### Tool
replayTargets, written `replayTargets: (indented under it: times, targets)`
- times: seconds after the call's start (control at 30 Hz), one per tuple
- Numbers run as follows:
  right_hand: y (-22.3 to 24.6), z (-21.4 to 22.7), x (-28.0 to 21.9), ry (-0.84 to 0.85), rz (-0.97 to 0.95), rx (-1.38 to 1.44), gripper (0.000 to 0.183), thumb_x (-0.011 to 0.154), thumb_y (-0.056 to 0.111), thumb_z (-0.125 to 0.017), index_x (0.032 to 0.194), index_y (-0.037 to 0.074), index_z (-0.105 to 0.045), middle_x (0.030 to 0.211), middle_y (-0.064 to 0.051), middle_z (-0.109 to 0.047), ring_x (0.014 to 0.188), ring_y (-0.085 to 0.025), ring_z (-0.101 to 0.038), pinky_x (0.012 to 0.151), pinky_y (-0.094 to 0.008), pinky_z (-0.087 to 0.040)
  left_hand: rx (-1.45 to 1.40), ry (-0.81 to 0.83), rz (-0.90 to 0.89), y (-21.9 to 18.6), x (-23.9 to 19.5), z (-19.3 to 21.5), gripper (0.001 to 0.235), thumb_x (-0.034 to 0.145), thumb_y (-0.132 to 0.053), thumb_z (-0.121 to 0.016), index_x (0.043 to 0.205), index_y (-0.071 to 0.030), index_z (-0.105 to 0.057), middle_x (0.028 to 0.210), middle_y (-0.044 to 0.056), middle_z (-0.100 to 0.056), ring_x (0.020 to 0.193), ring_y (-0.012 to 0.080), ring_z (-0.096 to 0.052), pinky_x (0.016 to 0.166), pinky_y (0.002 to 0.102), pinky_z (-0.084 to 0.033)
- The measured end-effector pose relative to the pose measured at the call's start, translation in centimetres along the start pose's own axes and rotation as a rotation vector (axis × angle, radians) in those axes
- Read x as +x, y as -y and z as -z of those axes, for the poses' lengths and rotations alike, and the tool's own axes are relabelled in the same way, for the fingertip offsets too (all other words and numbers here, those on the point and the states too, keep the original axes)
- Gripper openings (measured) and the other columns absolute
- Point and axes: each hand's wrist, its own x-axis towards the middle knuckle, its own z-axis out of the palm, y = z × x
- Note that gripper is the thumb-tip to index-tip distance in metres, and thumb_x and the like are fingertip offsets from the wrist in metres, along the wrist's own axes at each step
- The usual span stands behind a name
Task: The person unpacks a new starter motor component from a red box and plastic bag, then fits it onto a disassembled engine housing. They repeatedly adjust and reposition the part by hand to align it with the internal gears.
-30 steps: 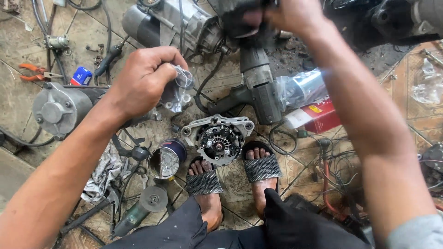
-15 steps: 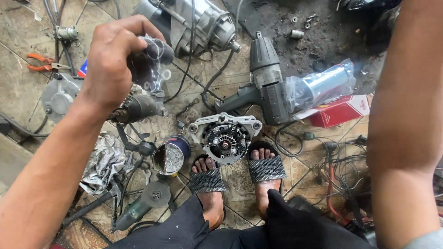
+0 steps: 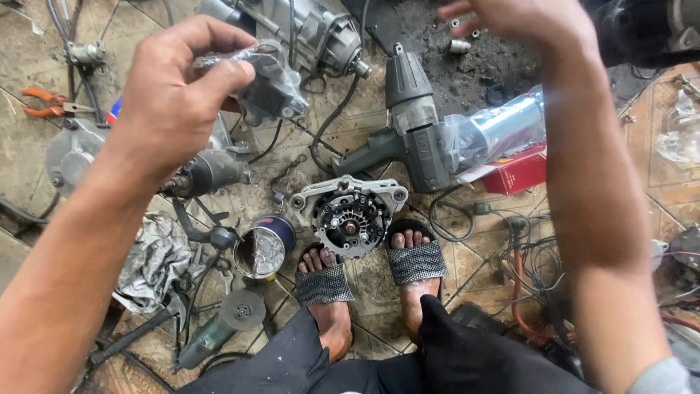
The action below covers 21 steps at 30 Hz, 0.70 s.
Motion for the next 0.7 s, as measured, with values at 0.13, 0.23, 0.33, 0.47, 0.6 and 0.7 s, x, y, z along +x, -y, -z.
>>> replayTargets:
  times: [0.13, 0.23, 0.33, 0.47, 0.6, 0.7]
  targets:
    - [-10.4, -3.2, 2.5, -0.044, 0.294, 0.481, 0.036, 0.113, 0.034, -0.058, 0.138, 0.008, -0.062, 0.128, -0.002, -0.066, 0.104, -0.008, -0.069, 0.076, -0.018, -0.056, 0.030, 0.004, -0.053, -1.6, -1.7, -0.5, 0.026, 0.103, 0.008, -0.061, 0.128, 0.011, -0.058, 0.112, 0.019, -0.067, 0.085, 0.0188, -0.064, 0.066, 0.025, -0.055]
    - [-13.9, -5.2, 2.4, -0.036, 0.293, 0.505, 0.018, 0.123, 0.020, -0.056, 0.128, 0.004, -0.062, 0.098, -0.002, -0.067, 0.069, -0.008, -0.057, 0.061, -0.019, -0.048, 0.048, 0.028, -0.188, -1.1, -2.4, -2.3, 0.022, 0.103, 0.007, -0.061, 0.123, 0.010, -0.052, 0.114, 0.024, -0.069, 0.088, 0.0243, -0.072, 0.073, 0.029, -0.063]
    - [-11.8, -6.3, -1.0, -0.033, 0.384, 0.505, 0.042, 0.114, 0.003, -0.055, 0.152, -0.013, -0.043, 0.127, -0.029, -0.061, 0.105, -0.032, -0.065, 0.079, -0.034, -0.055, -0.025, 0.065, -0.112, 1.1, -3.2, -5.3, 0.023, 0.097, -0.001, -0.063, 0.118, 0.003, -0.055, 0.102, 0.016, -0.072, 0.076, 0.0192, -0.071, 0.059, 0.026, -0.058]
    - [-11.2, -8.2, -3.1, -0.089, 0.363, 0.506, 0.036, 0.112, 0.001, -0.055, 0.147, -0.008, -0.052, 0.119, -0.025, -0.067, 0.099, -0.030, -0.070, 0.074, -0.033, -0.060, -0.130, 0.070, 0.145, 4.3, -4.3, -9.0, 0.035, 0.085, -0.019, -0.074, 0.116, -0.007, -0.063, 0.120, 0.018, -0.073, 0.110, 0.0296, -0.074, 0.080, 0.039, -0.068]
    - [-8.5, -10.2, -5.8, 0.117, 0.298, 0.353, 0.043, 0.101, 0.020, -0.058, 0.137, -0.003, -0.058, 0.111, -0.018, -0.069, 0.101, -0.028, -0.069, 0.083, -0.036, -0.061, -0.508, -0.155, 0.156, 6.1, -5.4, -11.7, 0.044, 0.086, -0.011, -0.076, 0.125, -0.001, -0.058, 0.116, 0.021, -0.074, 0.097, 0.0253, -0.078, 0.083, 0.030, -0.067]
    - [-5.3, -10.3, -8.0, 0.330, 0.163, 0.202, 0.053, 0.088, 0.033, -0.066, 0.135, 0.008, -0.066, 0.096, -0.010, -0.072, 0.070, -0.020, -0.063, 0.050, -0.031, -0.049, -0.877, -0.295, 0.146, 7.8, -6.9, -12.8, 0.045, 0.089, -0.022, -0.076, 0.125, -0.001, -0.060, 0.126, 0.025, -0.068, 0.105, 0.0350, -0.074, 0.092, 0.037, -0.068]
